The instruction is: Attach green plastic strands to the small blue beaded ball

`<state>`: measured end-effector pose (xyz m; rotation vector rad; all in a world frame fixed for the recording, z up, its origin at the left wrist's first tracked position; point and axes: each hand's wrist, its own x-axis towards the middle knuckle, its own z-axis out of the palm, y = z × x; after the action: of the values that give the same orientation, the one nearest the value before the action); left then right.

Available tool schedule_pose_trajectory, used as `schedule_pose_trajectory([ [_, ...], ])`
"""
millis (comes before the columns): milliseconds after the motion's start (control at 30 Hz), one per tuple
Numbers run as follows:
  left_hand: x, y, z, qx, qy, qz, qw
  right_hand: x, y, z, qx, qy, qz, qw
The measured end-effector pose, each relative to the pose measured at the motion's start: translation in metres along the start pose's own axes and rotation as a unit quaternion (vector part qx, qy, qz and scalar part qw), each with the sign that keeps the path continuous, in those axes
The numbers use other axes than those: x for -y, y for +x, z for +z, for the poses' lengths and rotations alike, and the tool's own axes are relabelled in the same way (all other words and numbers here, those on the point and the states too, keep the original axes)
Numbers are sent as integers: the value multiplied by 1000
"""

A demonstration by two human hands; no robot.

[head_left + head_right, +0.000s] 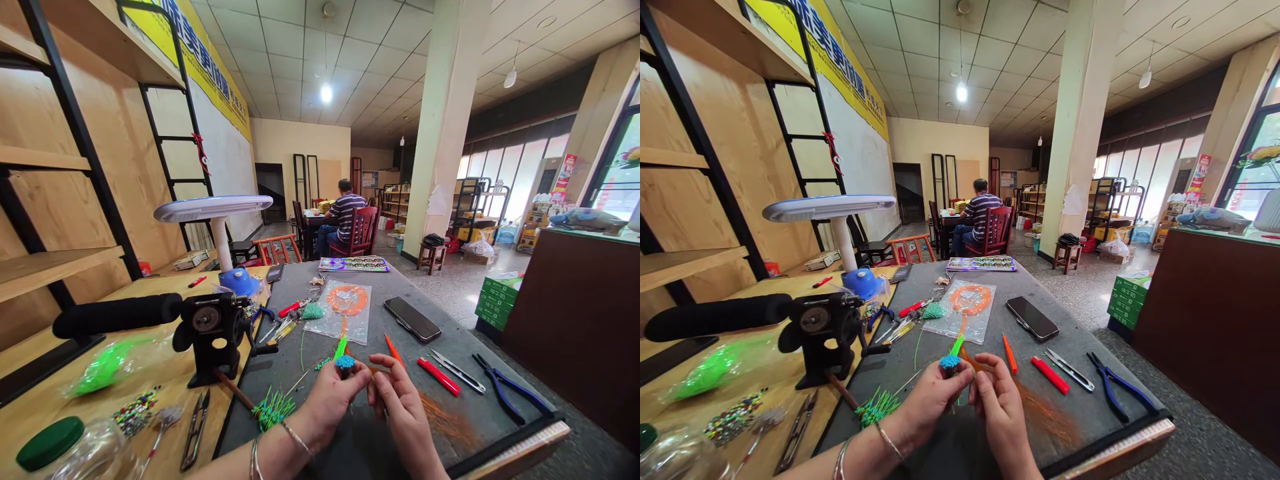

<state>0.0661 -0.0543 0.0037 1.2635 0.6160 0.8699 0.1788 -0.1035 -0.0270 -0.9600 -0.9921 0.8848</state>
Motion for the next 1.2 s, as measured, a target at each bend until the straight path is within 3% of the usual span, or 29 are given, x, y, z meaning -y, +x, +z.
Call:
schedule_pose_trajectory([
  [233,3,5,-5,-58,23,11,998,-6,7,-2,6,-97,-5,995],
  [433,-7,6,-14,-94,174,137,971,-10,9,-9,35,-236,-29,971],
  [567,-14,8,-17,-103,179,141,968,5,8,-6,66,-281,-39,957],
  [700,-15,11,-16,-81,118,125,982,11,7,1,73,-295,-52,951],
  [833,-8,14,-13,-97,-41,59,993,-1,5,9,75,-280,-43,956],
  [1033,-11,24,-18,-136,-217,7,967,-11,-1,22,42,-268,-22,962],
  [1133,-25,30,-28,-180,-251,25,951,-8,-1,24,34,-237,4,971],
  [1200,-31,32,-33,-163,-240,25,957,-7,1,23,36,-191,26,981],
])
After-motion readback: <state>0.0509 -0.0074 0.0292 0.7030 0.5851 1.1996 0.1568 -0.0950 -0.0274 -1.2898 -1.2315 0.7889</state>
